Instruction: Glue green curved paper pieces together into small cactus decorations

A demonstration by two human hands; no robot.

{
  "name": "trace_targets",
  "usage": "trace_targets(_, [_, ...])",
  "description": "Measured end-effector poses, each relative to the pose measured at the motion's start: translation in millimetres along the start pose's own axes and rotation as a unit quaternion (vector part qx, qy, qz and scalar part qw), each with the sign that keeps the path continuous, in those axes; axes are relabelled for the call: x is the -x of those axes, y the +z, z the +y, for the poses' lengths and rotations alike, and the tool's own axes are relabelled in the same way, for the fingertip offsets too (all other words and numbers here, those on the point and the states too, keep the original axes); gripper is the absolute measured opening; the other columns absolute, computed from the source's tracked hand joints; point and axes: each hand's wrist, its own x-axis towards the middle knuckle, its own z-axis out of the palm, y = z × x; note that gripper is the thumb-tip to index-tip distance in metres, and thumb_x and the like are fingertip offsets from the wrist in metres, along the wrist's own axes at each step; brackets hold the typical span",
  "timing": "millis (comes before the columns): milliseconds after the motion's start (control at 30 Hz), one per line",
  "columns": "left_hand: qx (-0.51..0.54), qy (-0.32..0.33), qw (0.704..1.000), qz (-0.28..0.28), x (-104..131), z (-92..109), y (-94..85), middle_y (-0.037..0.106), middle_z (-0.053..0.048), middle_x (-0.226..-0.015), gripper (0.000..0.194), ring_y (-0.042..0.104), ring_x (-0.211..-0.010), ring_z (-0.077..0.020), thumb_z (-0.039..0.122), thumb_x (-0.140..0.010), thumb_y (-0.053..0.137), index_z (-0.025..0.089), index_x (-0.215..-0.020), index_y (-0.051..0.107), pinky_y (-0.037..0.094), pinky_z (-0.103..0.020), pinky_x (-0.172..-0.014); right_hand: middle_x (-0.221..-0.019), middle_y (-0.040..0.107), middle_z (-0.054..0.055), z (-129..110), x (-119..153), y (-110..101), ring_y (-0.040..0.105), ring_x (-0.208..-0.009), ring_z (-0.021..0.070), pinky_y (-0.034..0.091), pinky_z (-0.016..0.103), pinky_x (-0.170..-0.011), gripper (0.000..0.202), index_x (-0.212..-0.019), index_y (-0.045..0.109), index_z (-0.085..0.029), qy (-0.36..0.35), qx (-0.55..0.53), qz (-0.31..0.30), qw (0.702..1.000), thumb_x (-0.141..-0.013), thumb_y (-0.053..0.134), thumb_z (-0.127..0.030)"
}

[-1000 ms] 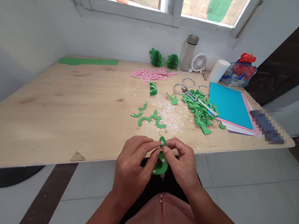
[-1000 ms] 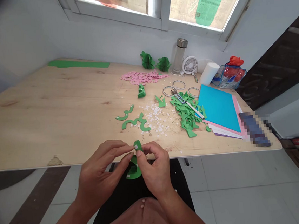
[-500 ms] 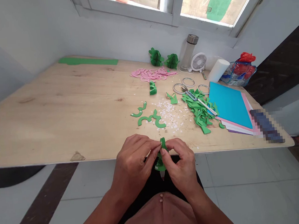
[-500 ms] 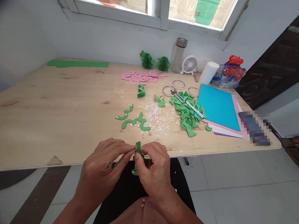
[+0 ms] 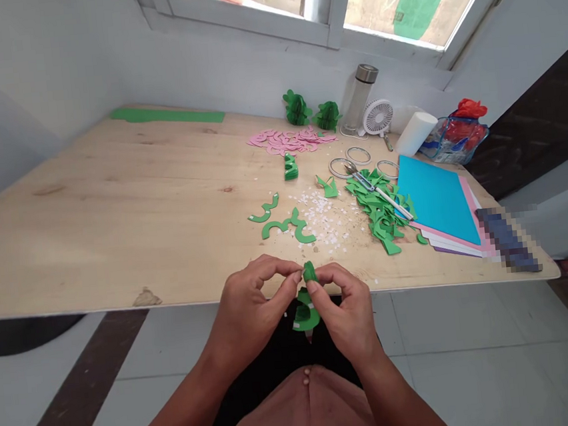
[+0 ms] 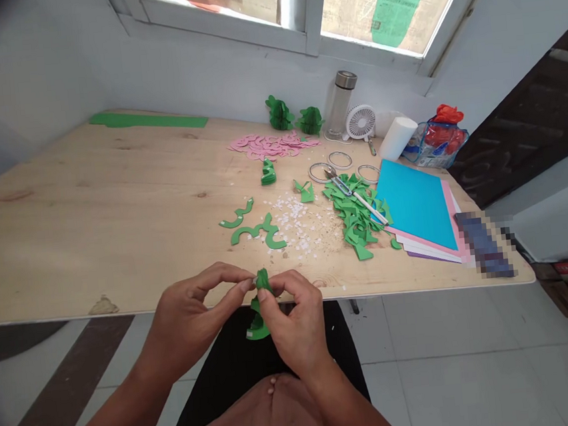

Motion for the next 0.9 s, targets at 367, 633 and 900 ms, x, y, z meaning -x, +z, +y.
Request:
trace_targets(367, [0.084,-0.075,0.994,0.006,-9,-6,3.9,0.072,0.001,-0.070,0.009,0.064,-0.069,-0.0185,0.027,-0.073,0.066,0.022,-0.070,0.072,0.050,-0.027,-0.068,-0.072,0.065,0.002,9,-4,2,0.057,-0.066,0.0150,0.044,0.025,-0.058,0.012,-0.076,0.069,-0.018,0.082,-0.070,0.003,0.994,-0.078,0.061,-0.026])
trace_targets(633, [0.129,-0.092,0.987,-0.014,-11,-11,4.7,0.071,-0.001,-0.070,0.012,0.065,-0.072,-0.0187,0.030,-0.074,0.066,0.020,-0.070,0.070,0.049,-0.027,-0.069,-0.068,0.063,0.000,10,-6,3,0.055,-0.062,0.0135,0.042,0.024,-0.057,0.012,-0.073,0.068,-0.017,0.110,-0.090,0.006,0.990,-0.077,0.061,-0.027])
trace_targets(900, [0.083,-0.074,0.994,0.007,-13,-12,3.2,0.071,0.000,-0.071,0.012,0.065,-0.073,-0.0186,0.030,-0.076,0.064,0.020,-0.071,0.068,0.049,-0.028,-0.073,-0.070,0.066,0.002,13,-6,1,0.058,-0.065,0.0149,0.044,0.027,-0.062,0.011,-0.073,0.068,-0.017,0.111,-0.094,0.019,0.989,-0.076,0.062,-0.026])
